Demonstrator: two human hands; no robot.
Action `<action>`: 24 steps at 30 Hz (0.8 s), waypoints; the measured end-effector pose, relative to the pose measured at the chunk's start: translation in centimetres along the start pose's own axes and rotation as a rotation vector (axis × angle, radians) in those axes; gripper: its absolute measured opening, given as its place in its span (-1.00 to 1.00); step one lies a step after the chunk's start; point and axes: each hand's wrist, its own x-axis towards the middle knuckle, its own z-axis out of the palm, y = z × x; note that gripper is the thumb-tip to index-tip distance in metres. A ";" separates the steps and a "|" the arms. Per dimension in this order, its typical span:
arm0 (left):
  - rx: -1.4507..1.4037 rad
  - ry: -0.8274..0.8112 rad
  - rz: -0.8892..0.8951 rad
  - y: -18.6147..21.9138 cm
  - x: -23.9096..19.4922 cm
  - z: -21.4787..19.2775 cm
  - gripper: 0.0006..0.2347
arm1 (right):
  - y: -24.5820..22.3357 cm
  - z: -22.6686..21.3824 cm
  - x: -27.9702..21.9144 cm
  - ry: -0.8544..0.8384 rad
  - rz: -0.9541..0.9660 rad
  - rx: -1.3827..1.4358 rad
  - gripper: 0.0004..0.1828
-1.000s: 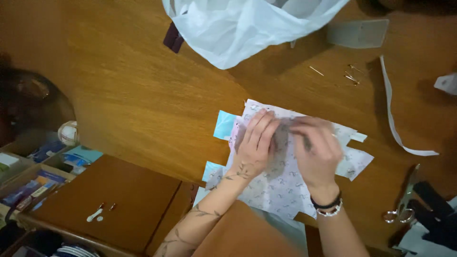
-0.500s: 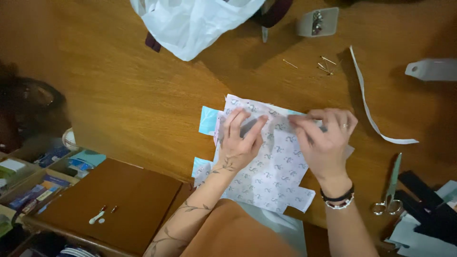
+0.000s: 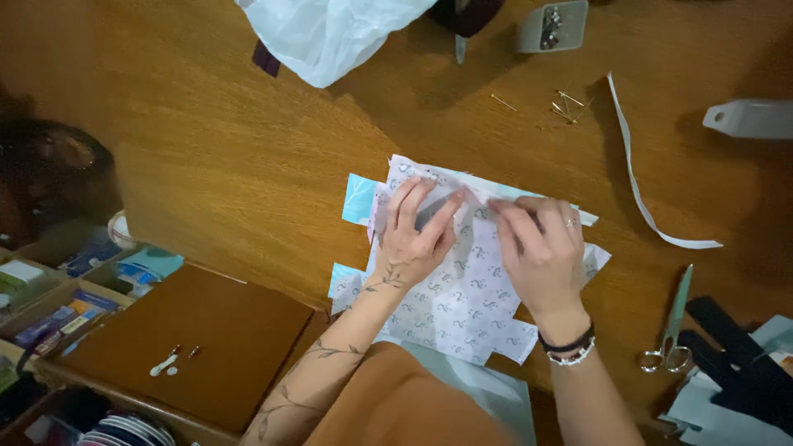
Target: The person aligns a white patterned fabric piece on a wooden table and secures it using straight pins. They repeatedly pick up pins and insert them into the fabric edges to hold the layers together.
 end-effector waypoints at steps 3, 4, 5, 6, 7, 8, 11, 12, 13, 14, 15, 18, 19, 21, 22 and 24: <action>-0.011 -0.013 0.017 0.1 0.2 -0.3 -0.69 | 0.4 0.0 0.1 0.013 0.041 0.024 -0.94; -0.009 -0.014 0.016 0.1 0.3 -0.2 -0.69 | 0.5 0.1 0.0 0.013 0.041 0.025 -0.94; 0.001 -0.009 0.018 0.1 0.3 -0.2 -0.70 | 0.6 0.2 0.0 0.026 0.056 0.034 -0.92; 0.009 -0.005 0.018 0.2 0.3 -0.1 -0.70 | 0.7 0.3 -0.1 0.037 0.072 0.042 -0.90; 0.009 -0.007 0.016 0.2 0.3 -0.2 -0.70 | 0.6 0.2 -0.1 0.035 0.073 0.042 -0.90; 0.009 -0.008 0.018 0.2 0.3 -0.2 -0.70 | 0.5 0.1 -0.1 0.032 0.084 0.063 -0.89; 0.009 -0.015 0.021 0.2 0.4 -0.3 -0.71 | 0.4 0.0 0.0 0.036 0.102 0.096 -0.90; 0.011 -0.023 0.020 0.2 0.5 -0.4 -0.70 | 0.3 0.0 0.0 0.041 0.108 0.109 -0.92; 0.011 -0.023 0.020 0.2 0.6 -0.4 -0.70 | 0.4 0.1 -0.1 0.040 0.108 0.109 -0.92; 0.013 -0.027 0.016 0.3 0.6 -0.4 -0.69 | 0.6 0.1 -0.3 0.031 0.123 0.120 -0.93; 0.015 -0.031 0.012 0.3 0.6 -0.5 -0.68 | 0.7 0.1 -0.5 0.021 0.138 0.131 -0.95; 0.056 -0.031 0.035 0.2 0.4 -0.3 -0.68 | 0.8 0.7 -0.5 0.086 0.156 0.119 -0.88; 0.053 -0.033 0.035 0.3 0.4 -0.3 -0.68 | 0.7 0.7 -0.4 0.085 0.159 0.117 -0.88; 0.077 -0.038 0.054 0.2 0.5 -0.4 -0.69 | 0.5 0.7 -0.1 0.097 0.170 0.119 -0.86; 0.076 -0.039 0.054 0.2 0.5 -0.4 -0.69 | 0.6 0.6 -0.1 0.096 0.171 0.118 -0.86; 0.100 -0.042 0.054 0.2 0.5 -0.3 -0.69 | 0.7 0.5 -0.3 0.091 0.177 0.136 -0.87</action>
